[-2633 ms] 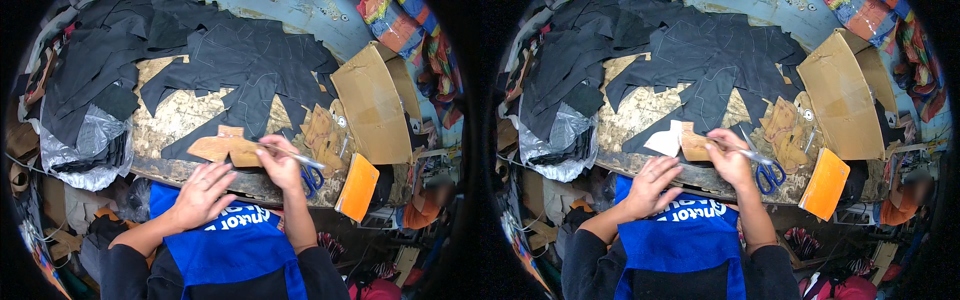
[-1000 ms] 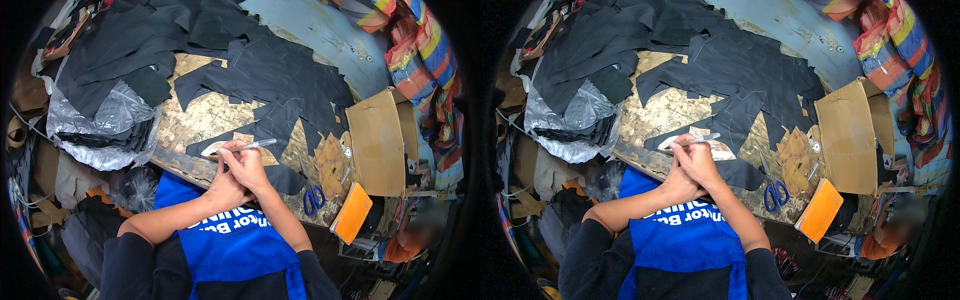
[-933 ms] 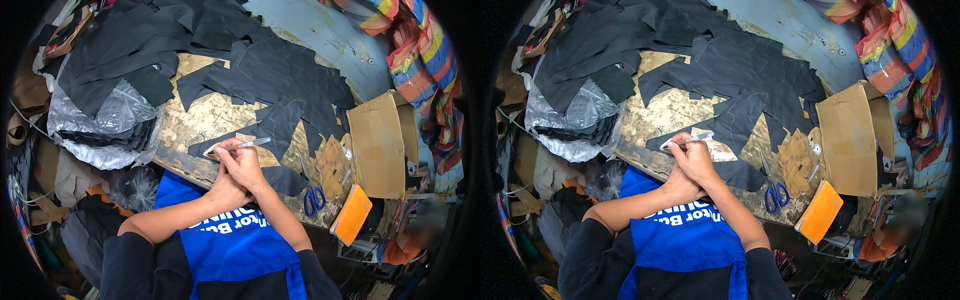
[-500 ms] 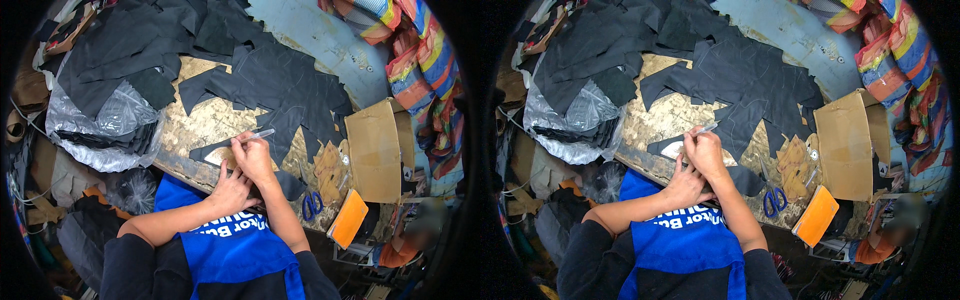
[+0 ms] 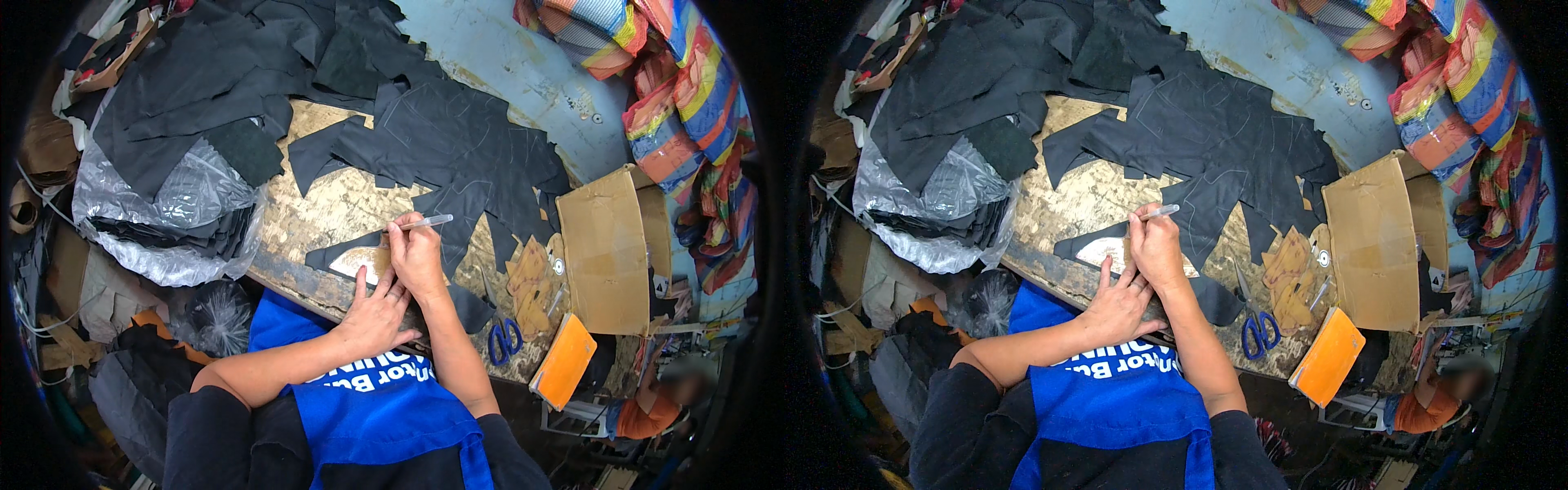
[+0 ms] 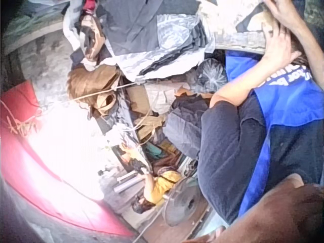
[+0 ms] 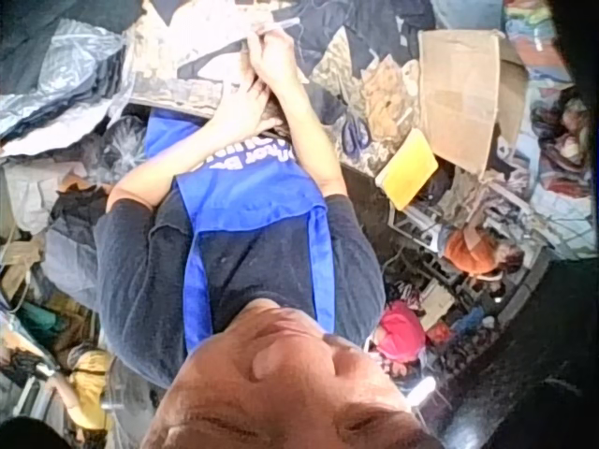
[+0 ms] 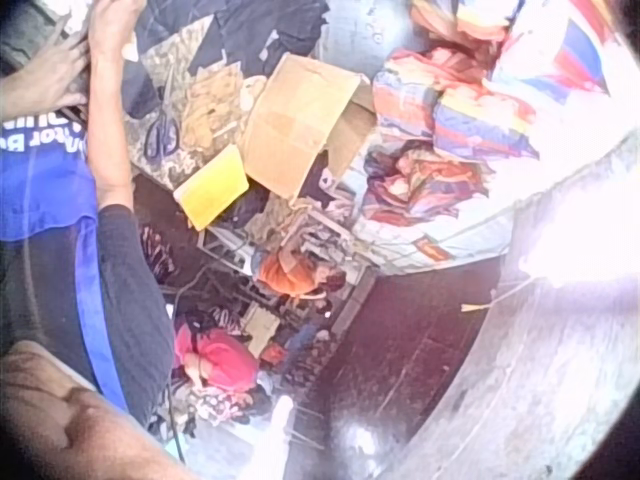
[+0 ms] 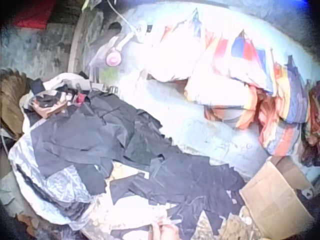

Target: The person traces patterns onto black fabric using cardboard templates and a white marker, then cuts the fabric along the traced lines with scissors. The person repeatedly positions templates, marks outlines, and cuts out multiple fabric pieces.

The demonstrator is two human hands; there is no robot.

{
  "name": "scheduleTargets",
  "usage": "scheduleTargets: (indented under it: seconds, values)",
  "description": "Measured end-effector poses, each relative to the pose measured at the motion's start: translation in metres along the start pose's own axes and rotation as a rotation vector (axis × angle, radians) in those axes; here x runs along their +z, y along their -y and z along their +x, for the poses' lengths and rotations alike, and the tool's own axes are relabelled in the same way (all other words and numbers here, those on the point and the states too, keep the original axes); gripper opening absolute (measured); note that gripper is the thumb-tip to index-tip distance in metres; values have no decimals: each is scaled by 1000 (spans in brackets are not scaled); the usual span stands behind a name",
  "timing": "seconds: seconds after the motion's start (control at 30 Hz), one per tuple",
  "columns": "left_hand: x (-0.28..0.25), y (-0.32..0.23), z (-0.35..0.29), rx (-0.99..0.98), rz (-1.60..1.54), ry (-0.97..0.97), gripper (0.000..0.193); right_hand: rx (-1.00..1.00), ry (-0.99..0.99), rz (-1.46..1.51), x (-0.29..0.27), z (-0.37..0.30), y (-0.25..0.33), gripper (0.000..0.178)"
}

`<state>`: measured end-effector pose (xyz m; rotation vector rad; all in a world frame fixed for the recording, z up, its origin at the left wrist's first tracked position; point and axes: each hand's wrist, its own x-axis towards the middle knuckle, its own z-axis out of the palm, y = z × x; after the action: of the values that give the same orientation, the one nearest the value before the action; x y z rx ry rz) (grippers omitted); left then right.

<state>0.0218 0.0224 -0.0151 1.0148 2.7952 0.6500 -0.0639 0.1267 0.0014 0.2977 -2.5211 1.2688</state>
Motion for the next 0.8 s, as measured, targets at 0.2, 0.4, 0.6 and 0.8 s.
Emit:
scheduleTargets:
  seconds: [0.2,0.4,0.6,0.8]
  values:
    - [0,-1,0,-12,23,-14,85,94,-12,42,-11,-3,0,11]
    - [-1,-3,0,-19,51,-5,83,367,-84,36,-34,-9,-15,17]
    - [0,-3,1,-16,51,-14,83,183,-42,30,-39,-17,-13,14]
    - [-2,-4,1,-18,48,4,85,226,20,-106,-72,-35,-1,13]
